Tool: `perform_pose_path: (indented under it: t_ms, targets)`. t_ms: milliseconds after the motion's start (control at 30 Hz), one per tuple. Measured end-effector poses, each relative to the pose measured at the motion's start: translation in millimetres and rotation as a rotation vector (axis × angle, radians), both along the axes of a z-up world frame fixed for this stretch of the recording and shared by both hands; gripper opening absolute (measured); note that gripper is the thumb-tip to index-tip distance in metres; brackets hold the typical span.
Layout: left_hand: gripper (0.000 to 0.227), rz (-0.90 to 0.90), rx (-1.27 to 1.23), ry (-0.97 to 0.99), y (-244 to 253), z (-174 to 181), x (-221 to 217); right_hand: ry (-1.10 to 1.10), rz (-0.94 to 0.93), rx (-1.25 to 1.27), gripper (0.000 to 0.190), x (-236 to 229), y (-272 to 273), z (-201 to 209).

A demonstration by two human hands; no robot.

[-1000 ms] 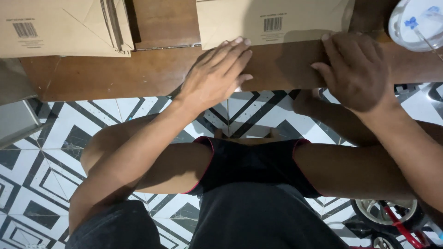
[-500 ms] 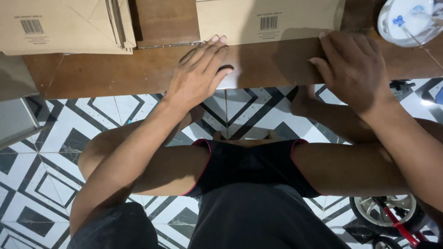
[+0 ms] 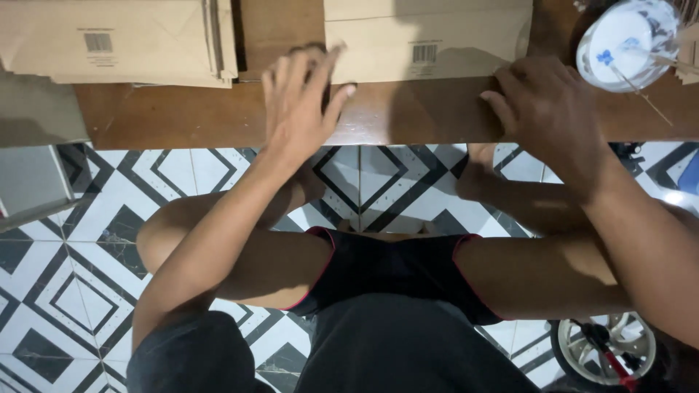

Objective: The person assembles a paper envelope by folding its flaps and applying glue with a small brush. They press the glued edges to secure the seal and repeat the process on another envelope.

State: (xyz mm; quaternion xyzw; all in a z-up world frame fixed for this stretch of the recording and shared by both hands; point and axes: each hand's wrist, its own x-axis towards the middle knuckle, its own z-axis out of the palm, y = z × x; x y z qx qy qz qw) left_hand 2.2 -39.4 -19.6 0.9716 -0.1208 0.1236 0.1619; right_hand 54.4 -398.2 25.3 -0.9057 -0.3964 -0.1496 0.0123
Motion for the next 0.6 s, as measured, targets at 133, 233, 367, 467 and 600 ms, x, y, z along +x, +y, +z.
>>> perform_pose_path:
  t_ms: [133,233,367,467,600]
  targets:
    - [0.093,0.221,0.123,0.102,7.9,-17.7,16.4,-0.012,0.036,0.051,0.025,17.2,5.5,-4.6]
    - [0.093,0.239,0.051,0.147,4.6,-24.1,26.8,0.049,0.084,0.096,0.045,26.5,25.5,9.5]
    - [0.09,0.305,-0.047,0.252,-2.8,-17.0,30.5,0.161,0.115,0.13,0.068,46.1,40.5,-5.2]
    - [0.089,0.35,-0.157,0.255,-7.8,-18.4,36.8,0.177,0.083,0.114,0.08,58.4,47.1,-16.2]
    - [0.063,0.26,-0.345,0.195,-10.9,-3.8,31.9,0.281,0.13,0.203,0.058,71.1,49.7,-18.8]
